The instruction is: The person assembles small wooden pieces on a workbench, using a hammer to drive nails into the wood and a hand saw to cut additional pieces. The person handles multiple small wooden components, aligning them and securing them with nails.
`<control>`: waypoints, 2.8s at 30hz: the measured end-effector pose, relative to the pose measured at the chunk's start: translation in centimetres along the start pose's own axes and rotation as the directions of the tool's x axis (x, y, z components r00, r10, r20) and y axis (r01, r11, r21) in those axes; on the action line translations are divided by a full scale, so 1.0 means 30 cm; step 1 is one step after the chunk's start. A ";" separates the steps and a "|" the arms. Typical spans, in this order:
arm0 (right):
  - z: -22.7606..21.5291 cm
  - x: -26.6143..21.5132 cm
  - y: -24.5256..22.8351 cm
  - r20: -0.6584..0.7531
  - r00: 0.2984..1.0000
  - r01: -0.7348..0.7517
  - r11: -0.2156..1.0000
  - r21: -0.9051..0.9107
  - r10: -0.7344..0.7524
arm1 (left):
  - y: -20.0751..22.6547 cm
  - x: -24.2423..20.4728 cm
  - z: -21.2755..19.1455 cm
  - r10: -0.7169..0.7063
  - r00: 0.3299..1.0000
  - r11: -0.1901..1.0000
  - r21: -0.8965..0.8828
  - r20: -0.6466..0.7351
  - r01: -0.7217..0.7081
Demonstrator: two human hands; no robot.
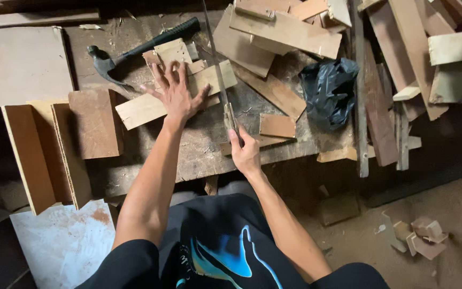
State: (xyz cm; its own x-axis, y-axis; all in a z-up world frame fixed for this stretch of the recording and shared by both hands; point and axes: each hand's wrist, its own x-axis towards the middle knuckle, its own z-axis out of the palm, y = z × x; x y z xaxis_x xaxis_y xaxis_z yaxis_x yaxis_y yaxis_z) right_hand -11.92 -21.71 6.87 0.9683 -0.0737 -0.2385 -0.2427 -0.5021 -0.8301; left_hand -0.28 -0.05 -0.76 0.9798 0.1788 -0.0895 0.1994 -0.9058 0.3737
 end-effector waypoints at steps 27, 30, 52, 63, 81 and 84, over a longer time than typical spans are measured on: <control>0.057 0.046 0.107 -0.187 0.893 0.375 0.906 -0.199 -0.410 | 0.063 0.004 -0.106 -0.122 0.990 0.989 0.091 0.068 0.116; 0.034 0.035 0.073 -0.011 0.994 0.107 0.993 -0.048 -0.108 | 0.068 0.034 -0.125 -0.054 0.986 0.993 0.110 0.160 0.036; -0.035 0.070 -0.001 0.104 0.984 0.151 0.986 -0.072 -0.143 | 0.039 0.056 -0.023 -0.089 0.996 0.994 0.060 -0.006 0.090; -0.171 -0.010 0.069 0.023 0.978 0.207 0.975 -0.080 -0.206 | 0.162 -0.336 0.127 0.147 0.944 0.988 -0.001 -0.294 -0.154; -0.301 0.003 0.137 -0.110 0.951 0.266 0.944 -0.194 -0.291 | 0.406 -0.393 0.308 0.553 0.832 0.823 -0.128 -0.044 -0.553; -0.337 0.058 0.144 -0.146 0.960 0.217 0.964 -0.157 -0.240 | 0.513 -0.297 0.310 0.567 0.809 0.779 -0.218 -0.157 -0.588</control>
State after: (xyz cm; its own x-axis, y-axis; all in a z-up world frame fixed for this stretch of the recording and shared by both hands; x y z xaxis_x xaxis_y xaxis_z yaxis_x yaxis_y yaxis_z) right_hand -10.68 -32.72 7.98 0.9961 -0.0765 0.0436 -0.0149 -0.6348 -0.7725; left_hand -6.08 -19.16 -2.80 0.9076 -0.3089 0.2843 -0.4181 -0.7268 0.5450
